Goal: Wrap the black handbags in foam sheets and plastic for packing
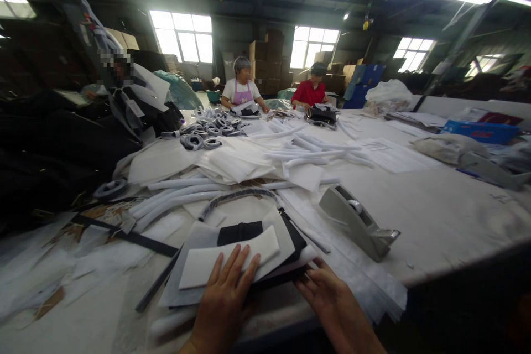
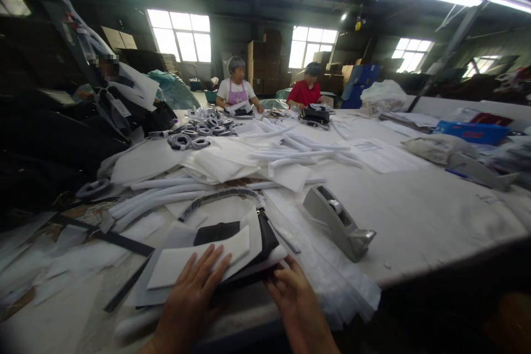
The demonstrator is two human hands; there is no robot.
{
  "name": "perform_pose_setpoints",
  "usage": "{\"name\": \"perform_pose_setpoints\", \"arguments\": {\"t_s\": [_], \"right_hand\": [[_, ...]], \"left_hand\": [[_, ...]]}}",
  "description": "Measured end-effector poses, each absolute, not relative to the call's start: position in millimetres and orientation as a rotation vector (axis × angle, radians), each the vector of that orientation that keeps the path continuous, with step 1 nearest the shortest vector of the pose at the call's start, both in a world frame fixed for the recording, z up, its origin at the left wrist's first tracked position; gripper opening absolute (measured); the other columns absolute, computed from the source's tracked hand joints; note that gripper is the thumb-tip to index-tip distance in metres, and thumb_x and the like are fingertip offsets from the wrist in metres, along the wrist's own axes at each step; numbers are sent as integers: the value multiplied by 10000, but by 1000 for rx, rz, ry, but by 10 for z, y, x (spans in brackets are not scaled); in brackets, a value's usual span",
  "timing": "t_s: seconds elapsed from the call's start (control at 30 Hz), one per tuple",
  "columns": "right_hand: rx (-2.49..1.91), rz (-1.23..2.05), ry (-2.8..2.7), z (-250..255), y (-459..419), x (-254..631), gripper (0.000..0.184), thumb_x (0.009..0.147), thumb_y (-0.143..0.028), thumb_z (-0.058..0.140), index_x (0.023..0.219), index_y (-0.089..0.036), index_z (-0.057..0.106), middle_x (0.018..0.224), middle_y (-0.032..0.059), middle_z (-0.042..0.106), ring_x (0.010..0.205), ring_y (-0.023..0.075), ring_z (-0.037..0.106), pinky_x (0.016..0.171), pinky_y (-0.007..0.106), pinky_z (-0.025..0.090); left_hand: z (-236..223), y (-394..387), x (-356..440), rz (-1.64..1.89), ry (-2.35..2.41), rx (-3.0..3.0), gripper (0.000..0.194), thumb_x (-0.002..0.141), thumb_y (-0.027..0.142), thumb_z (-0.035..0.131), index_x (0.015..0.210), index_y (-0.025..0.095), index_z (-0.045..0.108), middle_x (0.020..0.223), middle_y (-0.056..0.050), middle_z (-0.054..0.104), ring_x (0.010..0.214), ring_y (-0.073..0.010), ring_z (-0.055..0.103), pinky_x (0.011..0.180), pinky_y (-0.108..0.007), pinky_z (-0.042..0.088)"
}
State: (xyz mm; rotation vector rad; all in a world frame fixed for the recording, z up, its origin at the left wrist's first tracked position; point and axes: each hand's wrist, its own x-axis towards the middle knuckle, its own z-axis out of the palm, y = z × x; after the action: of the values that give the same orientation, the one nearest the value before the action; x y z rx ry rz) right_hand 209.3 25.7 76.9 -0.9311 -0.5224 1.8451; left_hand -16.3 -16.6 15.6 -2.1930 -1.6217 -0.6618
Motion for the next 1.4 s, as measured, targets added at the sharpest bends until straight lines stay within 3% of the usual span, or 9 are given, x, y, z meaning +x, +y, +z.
{"name": "perform_pose_setpoints", "arguments": {"t_s": [0.17,0.33,0.47,0.6,0.77,0.93,1.03,1.23,1.4], "right_hand": [[-909,1772,-790,883,317,1982,409,761,-195,600,1167,-200,653,1170,62,719,1103,253,660,1004,406,502],[-1400,675,-1850,553,752,2492,324,930,-362,493,1126,-204,697,1120,97,740,1081,271,675,1003,448,505],[-1545,344,-1987,293,1130,3044,340,873,-314,536,1109,-144,712,1197,180,701,1166,346,615,1051,535,437],[-1637,145,-2147,245,1262,3268,259,887,-278,538,987,-166,749,1081,154,745,1021,331,677,900,461,516],[-1664,-86,-2275,407,1310,3193,318,951,-236,457,811,-204,741,867,101,757,848,271,696,832,381,487],[-1593,-227,-2318,494,1327,3049,399,901,-108,483,1259,-169,650,1299,180,652,1182,343,600,1017,509,405],[-1445,-192,-2444,406,1236,2989,566,852,-3,481,1362,-229,579,1451,101,554,1363,301,469,1132,517,320],[-1352,-67,-2522,218,1100,2972,229,878,-138,603,1023,-256,735,1031,41,769,986,234,701,1030,418,465],[-1386,-32,-2426,361,1117,2809,282,927,-123,515,867,-274,746,790,17,757,753,200,697,1075,465,393]], "left_hand": [[197,-143,-315,-791,-1577,-2126,557,907,153,518,1457,193,436,1440,-90,563,1343,-261,514,1129,-412,394],[326,-74,-477,-821,-1676,-2085,635,892,118,488,1503,229,354,1463,-74,540,1294,-244,567,1057,-369,484],[480,-50,-554,-894,-1851,-1958,663,855,161,520,1491,256,359,1406,-50,599,1182,-249,653,974,-339,545],[552,-44,-609,-929,-1968,-1868,657,835,179,566,1459,284,392,1360,-27,637,1088,-241,702,854,-286,588],[521,-30,-606,-937,-1974,-1886,701,821,165,593,1476,286,375,1381,-34,621,1099,-254,697,914,-312,567],[531,-21,-609,-964,-2015,-1866,721,794,150,602,1470,288,390,1370,-26,630,1081,-256,705,873,-301,580],[541,-31,-623,-978,-1997,-1858,715,785,151,600,1459,287,403,1358,-22,639,1073,-251,709,857,-295,586],[543,-46,-588,-990,-1968,-1865,686,785,138,591,1438,262,423,1367,-40,632,1106,-259,694,924,-324,565],[559,-38,-576,-986,-1988,-1858,685,780,141,609,1432,252,431,1351,-45,644,1108,-259,694,910,-315,571]]}}
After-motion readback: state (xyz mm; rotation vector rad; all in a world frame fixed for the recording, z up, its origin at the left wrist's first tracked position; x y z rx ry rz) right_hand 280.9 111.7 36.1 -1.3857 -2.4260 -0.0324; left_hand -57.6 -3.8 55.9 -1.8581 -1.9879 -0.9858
